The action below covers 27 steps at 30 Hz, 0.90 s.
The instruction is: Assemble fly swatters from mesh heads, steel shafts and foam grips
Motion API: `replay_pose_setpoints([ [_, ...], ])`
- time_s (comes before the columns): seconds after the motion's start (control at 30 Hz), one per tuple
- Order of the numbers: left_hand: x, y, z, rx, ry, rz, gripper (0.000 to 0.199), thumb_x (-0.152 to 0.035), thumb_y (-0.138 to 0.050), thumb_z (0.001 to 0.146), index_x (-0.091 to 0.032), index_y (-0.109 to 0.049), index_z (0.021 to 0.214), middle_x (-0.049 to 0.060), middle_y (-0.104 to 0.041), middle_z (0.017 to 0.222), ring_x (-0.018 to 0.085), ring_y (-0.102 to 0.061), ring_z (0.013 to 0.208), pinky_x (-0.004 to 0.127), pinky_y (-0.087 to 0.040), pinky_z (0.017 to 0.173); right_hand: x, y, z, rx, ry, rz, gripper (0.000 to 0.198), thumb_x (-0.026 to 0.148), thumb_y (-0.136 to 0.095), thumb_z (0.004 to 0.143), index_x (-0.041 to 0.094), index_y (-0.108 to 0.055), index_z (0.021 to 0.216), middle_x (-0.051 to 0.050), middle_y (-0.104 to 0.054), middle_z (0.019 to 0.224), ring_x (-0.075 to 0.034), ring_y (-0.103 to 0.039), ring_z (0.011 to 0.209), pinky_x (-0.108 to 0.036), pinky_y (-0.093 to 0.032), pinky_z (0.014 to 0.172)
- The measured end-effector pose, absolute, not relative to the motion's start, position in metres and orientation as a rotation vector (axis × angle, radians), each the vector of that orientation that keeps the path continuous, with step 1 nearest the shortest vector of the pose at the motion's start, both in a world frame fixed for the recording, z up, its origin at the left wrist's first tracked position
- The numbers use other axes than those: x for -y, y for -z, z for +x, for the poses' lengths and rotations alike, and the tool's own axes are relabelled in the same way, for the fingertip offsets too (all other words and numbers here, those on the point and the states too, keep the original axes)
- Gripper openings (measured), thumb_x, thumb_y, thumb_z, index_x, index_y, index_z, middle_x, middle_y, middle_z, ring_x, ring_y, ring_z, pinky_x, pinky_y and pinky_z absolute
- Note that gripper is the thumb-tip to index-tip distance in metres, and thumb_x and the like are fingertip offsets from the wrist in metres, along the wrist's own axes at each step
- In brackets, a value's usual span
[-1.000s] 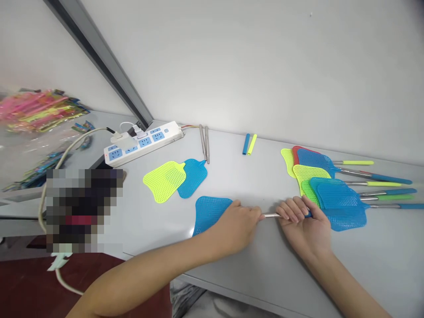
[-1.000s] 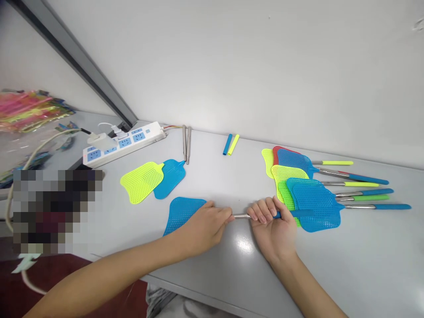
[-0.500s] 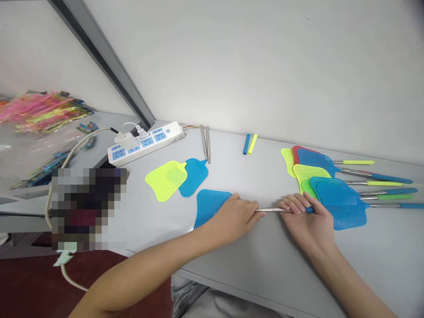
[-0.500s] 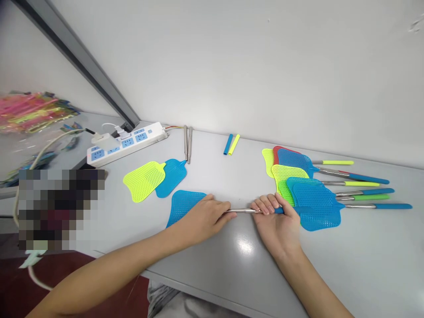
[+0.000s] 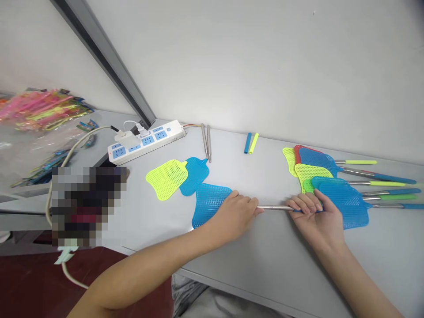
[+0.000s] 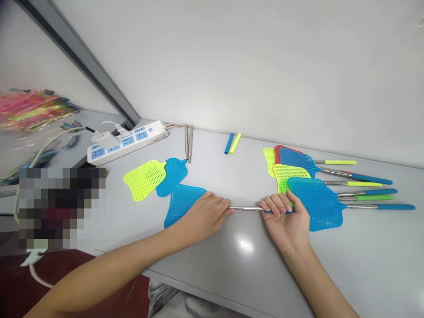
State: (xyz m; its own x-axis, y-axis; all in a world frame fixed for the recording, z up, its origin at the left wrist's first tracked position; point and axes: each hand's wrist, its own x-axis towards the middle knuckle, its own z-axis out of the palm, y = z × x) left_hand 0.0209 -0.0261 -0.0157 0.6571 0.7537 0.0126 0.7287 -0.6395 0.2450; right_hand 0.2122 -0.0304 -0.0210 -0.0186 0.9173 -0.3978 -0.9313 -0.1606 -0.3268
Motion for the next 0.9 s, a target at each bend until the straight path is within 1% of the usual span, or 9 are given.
replay_pose_setpoints([
  [0.13,0.023,0.014,0.018,-1.187,-0.189,2.645,0.034,-0.035,-0.024,0.091,-0.016,-0.047,0.073,0.002,-0.060,0.070,0.015,-0.052,0.065,0.030,-0.032,0.071,0.030,0.021,0.216,-0.068,-1.610,-0.604,0.036,0.017,-0.048,0.075,0.019,-0.019,0.053,0.007,-0.020,0.046,-0.008,-0.026,0.040,-0.023,-0.036,0.043],
  [0.23,0.017,0.011,0.014,-1.071,-0.189,2.658,0.035,-0.037,-0.027,0.090,-0.016,-0.047,0.070,0.001,-0.058,0.066,0.013,-0.051,0.063,0.029,-0.031,0.072,0.028,0.021,0.220,-0.089,-1.598,-0.606,0.035,0.015,-0.047,0.075,0.019,-0.019,0.053,0.008,-0.020,0.046,-0.008,-0.025,0.040,-0.023,-0.035,0.043],
  [0.33,0.012,0.008,0.009,-0.950,-0.188,2.665,0.034,-0.033,-0.027,0.090,-0.016,-0.047,0.069,0.000,-0.057,0.064,0.012,-0.050,0.063,0.028,-0.031,0.072,0.026,0.020,0.223,-0.083,-1.582,-0.613,0.036,0.013,-0.048,0.074,0.020,-0.019,0.054,0.008,-0.021,0.047,-0.007,-0.025,0.039,-0.022,-0.033,0.041],
  [0.5,0.013,0.008,0.010,-0.944,-0.148,2.696,0.031,-0.027,-0.026,0.090,-0.016,-0.048,0.071,0.001,-0.055,0.062,0.013,-0.050,0.062,0.028,-0.031,0.070,0.025,0.020,0.224,-0.102,-1.579,-0.608,0.035,0.013,-0.047,0.074,0.020,-0.018,0.055,0.008,-0.020,0.047,-0.007,-0.025,0.039,-0.022,-0.033,0.041],
  [0.73,0.028,0.013,0.022,-0.934,-0.075,2.626,0.027,-0.022,-0.025,0.089,-0.015,-0.046,0.074,0.001,-0.056,0.059,0.013,-0.051,0.054,0.029,-0.032,0.067,0.030,0.023,0.229,-0.047,-1.531,-0.666,0.038,0.012,-0.046,0.073,0.020,-0.014,0.053,0.008,-0.009,0.046,-0.008,-0.012,0.036,-0.022,-0.027,0.035],
  [0.9,0.034,0.011,0.024,-0.953,-0.083,2.564,0.026,-0.022,-0.026,0.088,-0.016,-0.046,0.072,0.001,-0.057,0.058,0.013,-0.050,0.052,0.028,-0.032,0.068,0.033,0.023,0.228,-0.052,-1.493,-0.684,0.040,0.014,-0.046,0.074,0.020,-0.013,0.052,0.008,-0.008,0.045,-0.008,-0.009,0.037,-0.022,-0.024,0.033],
])
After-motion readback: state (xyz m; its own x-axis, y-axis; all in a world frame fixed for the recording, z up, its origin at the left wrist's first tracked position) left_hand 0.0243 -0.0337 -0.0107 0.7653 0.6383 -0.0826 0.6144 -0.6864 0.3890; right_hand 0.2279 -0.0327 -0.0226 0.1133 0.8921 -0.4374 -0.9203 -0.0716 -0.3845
